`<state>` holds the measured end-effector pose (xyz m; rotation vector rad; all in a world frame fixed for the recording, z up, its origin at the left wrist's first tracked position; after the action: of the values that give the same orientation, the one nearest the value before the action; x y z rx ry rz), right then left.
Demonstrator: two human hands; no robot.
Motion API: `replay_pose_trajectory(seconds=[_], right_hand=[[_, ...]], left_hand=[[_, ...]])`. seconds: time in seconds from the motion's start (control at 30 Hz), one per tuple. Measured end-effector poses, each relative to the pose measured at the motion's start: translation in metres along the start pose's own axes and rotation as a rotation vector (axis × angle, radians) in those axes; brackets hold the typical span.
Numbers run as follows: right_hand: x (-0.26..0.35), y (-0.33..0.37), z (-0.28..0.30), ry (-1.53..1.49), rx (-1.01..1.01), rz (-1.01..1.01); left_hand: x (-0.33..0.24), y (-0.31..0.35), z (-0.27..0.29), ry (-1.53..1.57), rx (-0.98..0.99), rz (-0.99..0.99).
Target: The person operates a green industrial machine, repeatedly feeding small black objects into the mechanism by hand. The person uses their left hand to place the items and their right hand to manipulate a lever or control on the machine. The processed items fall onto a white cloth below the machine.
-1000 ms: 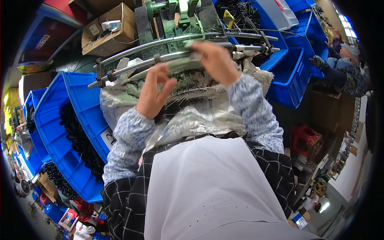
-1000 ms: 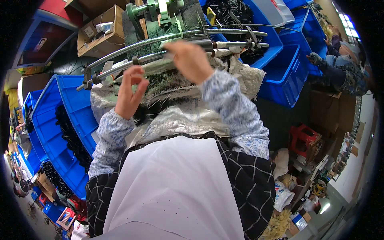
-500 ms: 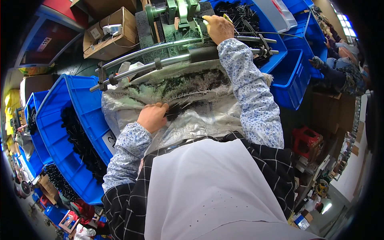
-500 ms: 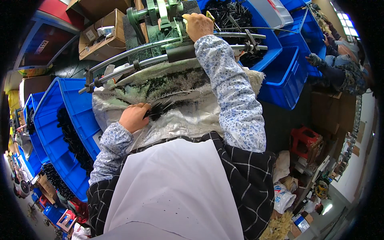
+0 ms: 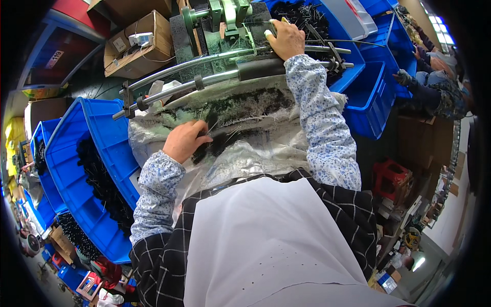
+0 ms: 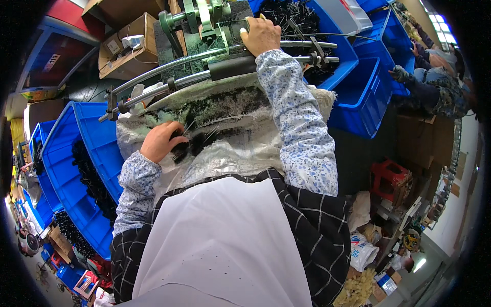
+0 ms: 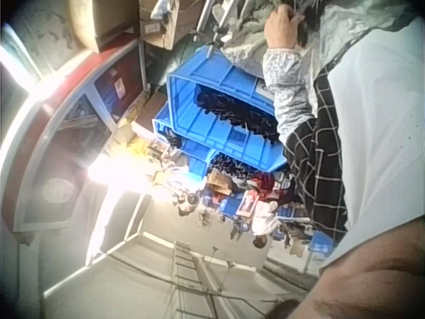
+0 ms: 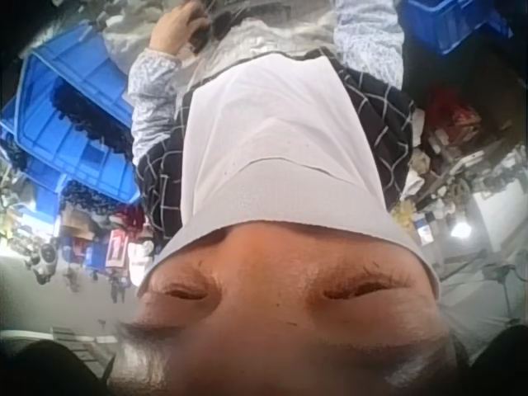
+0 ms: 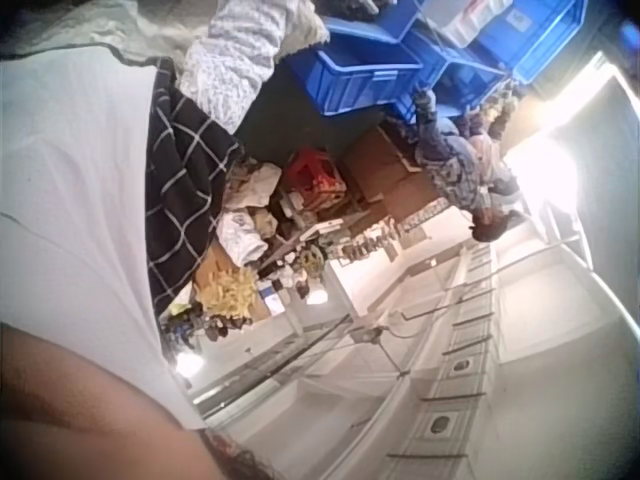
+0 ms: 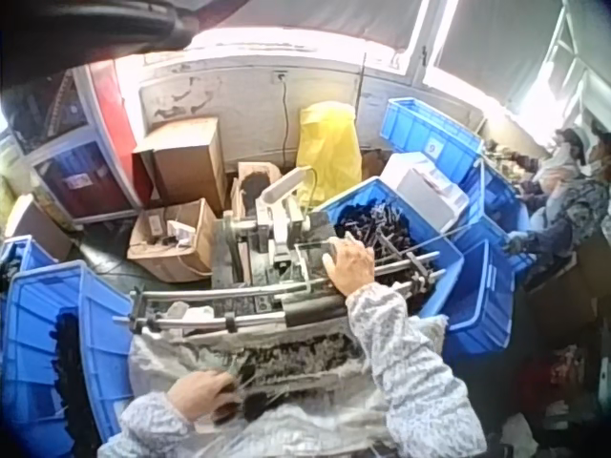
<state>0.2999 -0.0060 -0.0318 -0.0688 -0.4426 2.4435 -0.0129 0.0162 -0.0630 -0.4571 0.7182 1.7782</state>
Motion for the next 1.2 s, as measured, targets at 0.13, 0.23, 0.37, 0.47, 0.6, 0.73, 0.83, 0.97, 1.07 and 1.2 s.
replay_pose_trajectory(seconds=[0.13, 0.23, 0.37, 0.47, 0.6, 0.73, 0.83, 0.97, 1.07, 1.2], right_hand=[[0.011, -0.002, -0.003, -0.144, -0.046, 0.02], [0.04, -0.002, -0.001, -0.138, -0.023, 0.029], [0.078, -0.001, 0.0, -0.096, -0.007, 0.044], [0.079, 0.002, 0.005, -0.088, -0.122, 0.095], [0.048, -0.003, 0.001, 0.027, 0.029, 0.026], [0.002, -0.006, 0.002, -0.039, -0.101, 0.091], [-0.048, -0.024, -0.017, -0.138, 0.09, 0.015], [-0.036, -0.038, -0.017, -0.079, 0.137, 0.192], [-0.051, -0.041, 0.022, -0.097, 0.163, 0.114], [-0.08, -0.018, 0.091, 0.095, -0.197, -0.012]], left_hand=[[0.001, -0.001, 0.012, 0.063, -0.013, 0.019], [-0.002, -0.002, 0.023, 0.08, -0.048, 0.019], [-0.001, -0.003, 0.024, 0.076, -0.048, 0.023], [-0.005, -0.004, 0.025, 0.114, -0.07, -0.032], [-0.002, 0.003, 0.039, 0.256, -0.098, -0.031], [0.001, 0.021, 0.066, 0.406, -0.233, -0.026], [-0.016, 0.016, 0.074, 0.493, -0.214, -0.114], [-0.039, -0.006, 0.065, 0.586, -0.195, -0.217], [-0.035, -0.015, 0.058, 0.633, -0.242, -0.203], [-0.033, -0.031, 0.047, 0.68, -0.344, -0.211]])
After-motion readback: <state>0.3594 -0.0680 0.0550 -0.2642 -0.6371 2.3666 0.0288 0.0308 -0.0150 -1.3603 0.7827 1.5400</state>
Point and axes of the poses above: each hand's wrist, its own y-axis away from the middle knuckle, its own z-axis out of the back of the hand, x = y × z, the point moved 9 cm from there along -y, towards the middle knuckle, and after that the axes turned 2 degrees about -z, right-handed, at the moved point
